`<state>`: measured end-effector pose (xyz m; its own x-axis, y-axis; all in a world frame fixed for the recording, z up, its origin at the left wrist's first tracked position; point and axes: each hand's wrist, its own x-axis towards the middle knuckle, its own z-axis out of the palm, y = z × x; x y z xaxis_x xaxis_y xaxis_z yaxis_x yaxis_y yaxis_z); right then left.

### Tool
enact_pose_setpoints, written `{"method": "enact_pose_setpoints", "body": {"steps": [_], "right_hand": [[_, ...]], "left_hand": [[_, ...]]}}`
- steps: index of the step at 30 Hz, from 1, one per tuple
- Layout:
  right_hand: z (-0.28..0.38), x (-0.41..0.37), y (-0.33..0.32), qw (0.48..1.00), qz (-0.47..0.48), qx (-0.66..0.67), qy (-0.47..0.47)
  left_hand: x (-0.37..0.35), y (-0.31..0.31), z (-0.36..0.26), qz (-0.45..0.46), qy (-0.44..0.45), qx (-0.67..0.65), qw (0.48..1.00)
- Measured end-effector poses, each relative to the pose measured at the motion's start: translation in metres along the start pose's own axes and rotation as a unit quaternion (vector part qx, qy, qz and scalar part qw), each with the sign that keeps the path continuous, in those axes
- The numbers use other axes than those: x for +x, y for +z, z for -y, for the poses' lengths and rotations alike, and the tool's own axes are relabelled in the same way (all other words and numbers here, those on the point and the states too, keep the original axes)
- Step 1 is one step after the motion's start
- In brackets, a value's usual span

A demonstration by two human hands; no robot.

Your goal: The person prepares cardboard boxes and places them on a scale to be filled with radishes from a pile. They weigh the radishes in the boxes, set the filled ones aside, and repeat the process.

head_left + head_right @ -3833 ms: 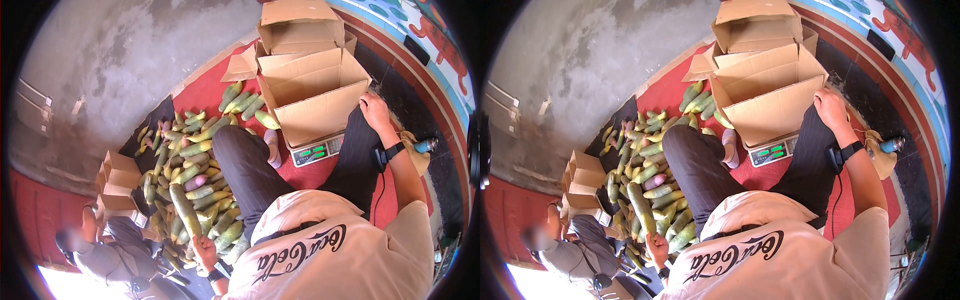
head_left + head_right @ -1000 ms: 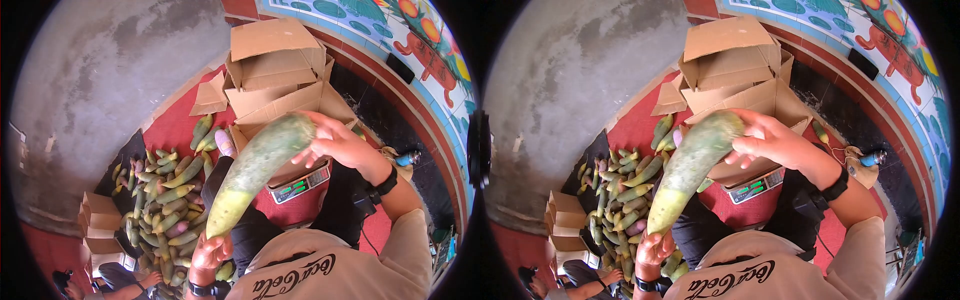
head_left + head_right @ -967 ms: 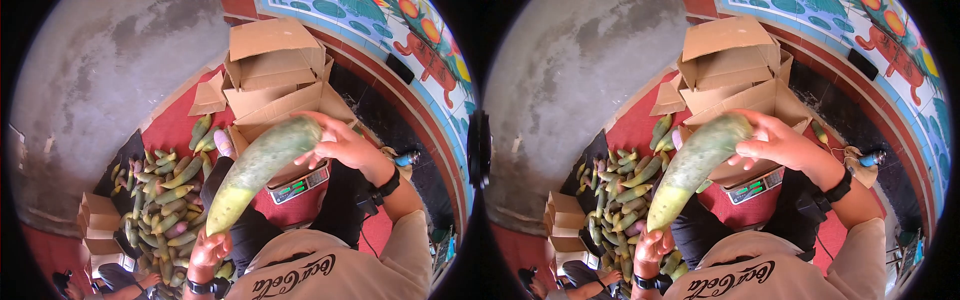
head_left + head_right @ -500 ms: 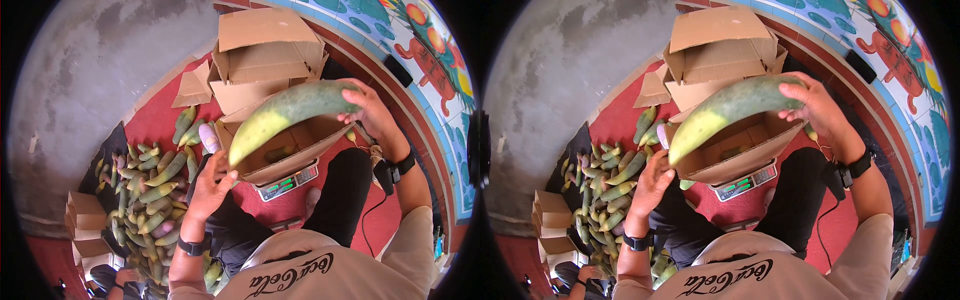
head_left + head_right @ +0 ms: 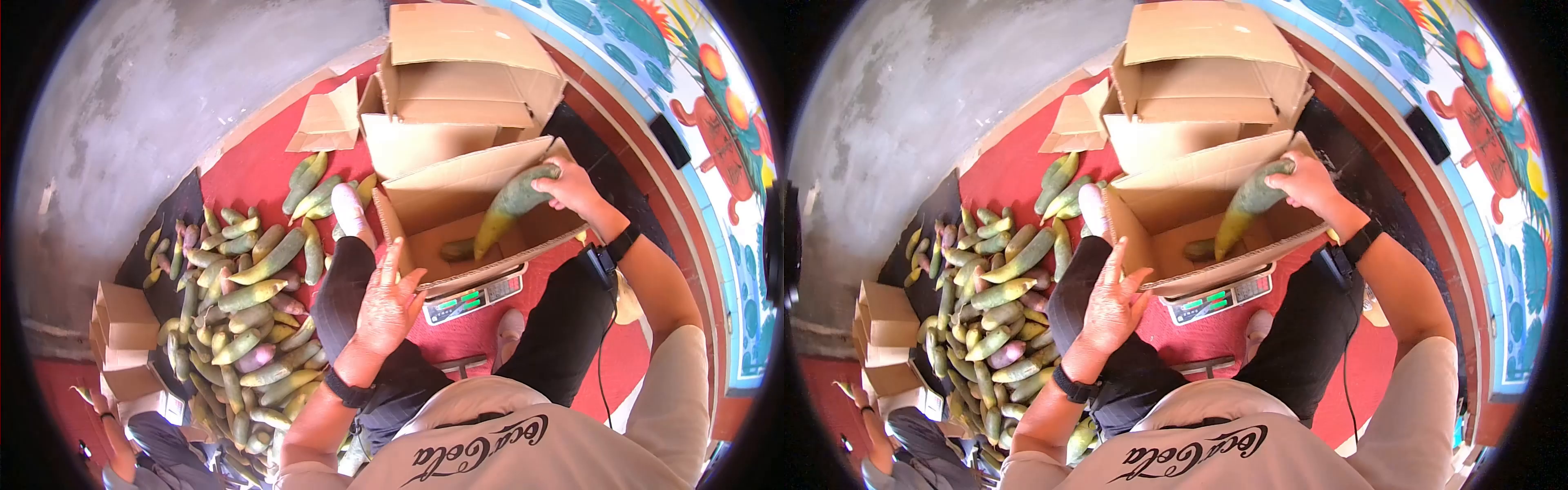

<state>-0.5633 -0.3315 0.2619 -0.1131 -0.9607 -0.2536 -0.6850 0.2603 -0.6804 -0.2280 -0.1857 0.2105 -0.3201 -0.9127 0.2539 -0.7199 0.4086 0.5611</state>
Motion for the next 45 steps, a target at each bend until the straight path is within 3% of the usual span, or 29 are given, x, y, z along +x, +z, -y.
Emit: {"method": "enact_pose_setpoints", "body": {"steps": [9,11,13,15,16,17,19,20,21,22,25,29,35,41,45], "right_hand": [[0.002,0.020,0.053,0.974,0.169,-0.120,0.089],[-0.002,0.023,0.056,0.949,0.237,-0.182,0.106],[0.000,0.020,0.054,0.941,0.239,-0.210,0.112],[-0.016,0.024,0.041,0.906,0.272,-0.323,0.032],[-0.023,0.024,0.037,0.855,0.235,-0.456,-0.075],[-0.031,0.025,0.031,0.856,0.233,-0.457,-0.070],[-0.029,0.014,0.017,0.907,0.243,-0.337,-0.074],[-0.031,0.013,0.013,0.903,0.223,-0.346,-0.123],[-0.028,0.005,0.009,0.907,0.214,-0.345,-0.114],[-0.021,-0.004,0.007,0.917,0.171,-0.325,-0.155],[-0.018,-0.042,0.007,0.936,0.016,-0.202,-0.289],[-0.011,-0.122,0.003,0.920,-0.115,-0.143,-0.346],[-0.049,-0.213,-0.014,0.917,-0.190,-0.202,-0.286],[-0.093,-0.254,-0.021,0.886,-0.337,-0.215,-0.232],[-0.110,-0.253,-0.027,0.877,-0.336,-0.257,-0.226]], "left_hand": [[-0.002,0.003,0.001,-0.017,-0.013,-0.019,1.000],[-0.001,0.004,0.002,-0.023,-0.021,-0.022,0.999],[-0.002,0.006,0.004,-0.025,-0.006,-0.022,0.999],[-0.001,0.005,0.003,-0.027,-0.007,-0.028,0.999],[-0.001,0.006,0.004,-0.035,-0.002,-0.021,0.999],[0.000,0.007,0.004,-0.043,0.003,-0.015,0.999],[-0.001,0.006,0.001,-0.039,0.004,-0.028,0.999],[-0.001,0.006,0.000,-0.047,0.026,-0.015,0.998],[0.000,0.008,0.000,-0.055,0.050,-0.004,0.997],[-0.002,0.010,0.002,-0.055,0.011,-0.026,0.998],[-0.003,0.009,-0.003,-0.055,0.045,-0.004,0.997],[-0.007,0.013,-0.006,-0.079,0.046,-0.011,0.996],[-0.005,0.018,-0.010,-0.087,0.056,-0.002,0.995],[-0.004,0.017,-0.014,-0.117,0.057,0.007,0.991],[0.000,0.019,-0.017,-0.150,0.040,-0.021,0.988]]}}
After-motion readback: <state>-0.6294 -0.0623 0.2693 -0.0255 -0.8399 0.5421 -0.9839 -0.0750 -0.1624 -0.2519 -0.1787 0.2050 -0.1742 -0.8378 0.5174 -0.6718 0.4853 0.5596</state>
